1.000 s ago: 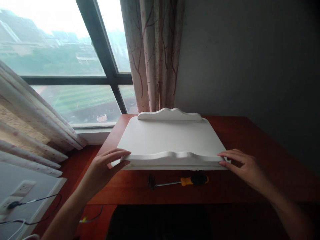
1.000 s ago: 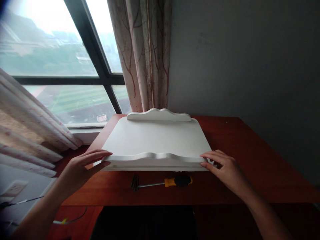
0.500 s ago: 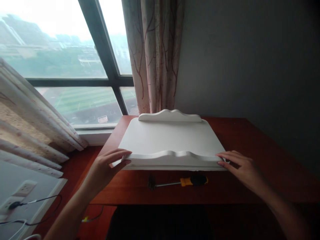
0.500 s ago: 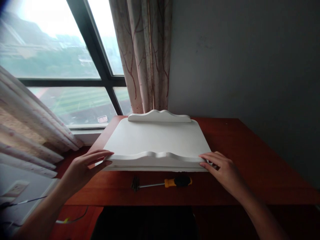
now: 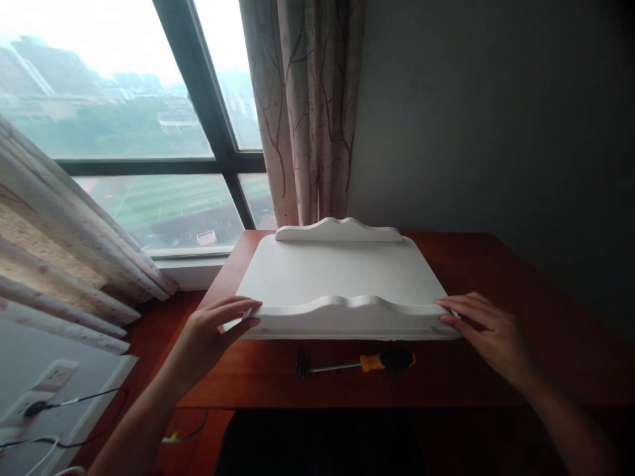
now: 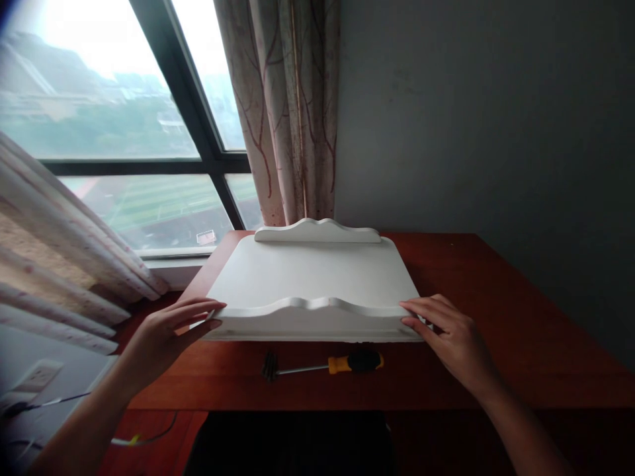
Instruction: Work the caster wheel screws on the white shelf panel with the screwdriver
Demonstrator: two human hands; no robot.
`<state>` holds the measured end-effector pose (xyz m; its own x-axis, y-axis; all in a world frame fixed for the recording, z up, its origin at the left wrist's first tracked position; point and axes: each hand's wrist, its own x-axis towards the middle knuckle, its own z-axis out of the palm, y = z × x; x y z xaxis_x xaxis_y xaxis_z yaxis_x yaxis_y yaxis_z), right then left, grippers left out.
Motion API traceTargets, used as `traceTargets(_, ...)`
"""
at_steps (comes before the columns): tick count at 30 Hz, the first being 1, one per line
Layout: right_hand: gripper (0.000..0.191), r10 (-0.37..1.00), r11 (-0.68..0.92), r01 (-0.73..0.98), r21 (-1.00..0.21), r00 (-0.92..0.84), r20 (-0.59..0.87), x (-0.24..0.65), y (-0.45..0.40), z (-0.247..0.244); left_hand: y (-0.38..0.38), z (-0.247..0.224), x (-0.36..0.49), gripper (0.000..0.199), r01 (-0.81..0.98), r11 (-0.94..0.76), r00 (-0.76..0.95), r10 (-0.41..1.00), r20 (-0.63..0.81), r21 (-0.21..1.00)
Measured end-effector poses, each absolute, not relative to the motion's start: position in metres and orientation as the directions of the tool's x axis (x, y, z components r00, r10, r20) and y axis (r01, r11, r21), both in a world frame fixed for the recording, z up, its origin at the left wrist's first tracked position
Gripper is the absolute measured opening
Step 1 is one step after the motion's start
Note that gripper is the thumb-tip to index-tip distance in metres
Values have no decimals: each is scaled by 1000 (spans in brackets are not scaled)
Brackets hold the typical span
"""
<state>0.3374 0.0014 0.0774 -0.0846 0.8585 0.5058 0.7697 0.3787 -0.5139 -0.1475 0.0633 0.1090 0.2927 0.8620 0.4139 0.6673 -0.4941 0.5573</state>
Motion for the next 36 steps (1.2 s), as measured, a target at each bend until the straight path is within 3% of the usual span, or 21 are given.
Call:
traceTargets(24,26,860,362,780,-511,-69,505,333,0,73,63,108,-148,30,667,-518,305,846,438,535)
traceTargets(36,26,863,363,774,-518,-70,501,333,2,68,66,90,-155,34,637,-445,275,894,355,630)
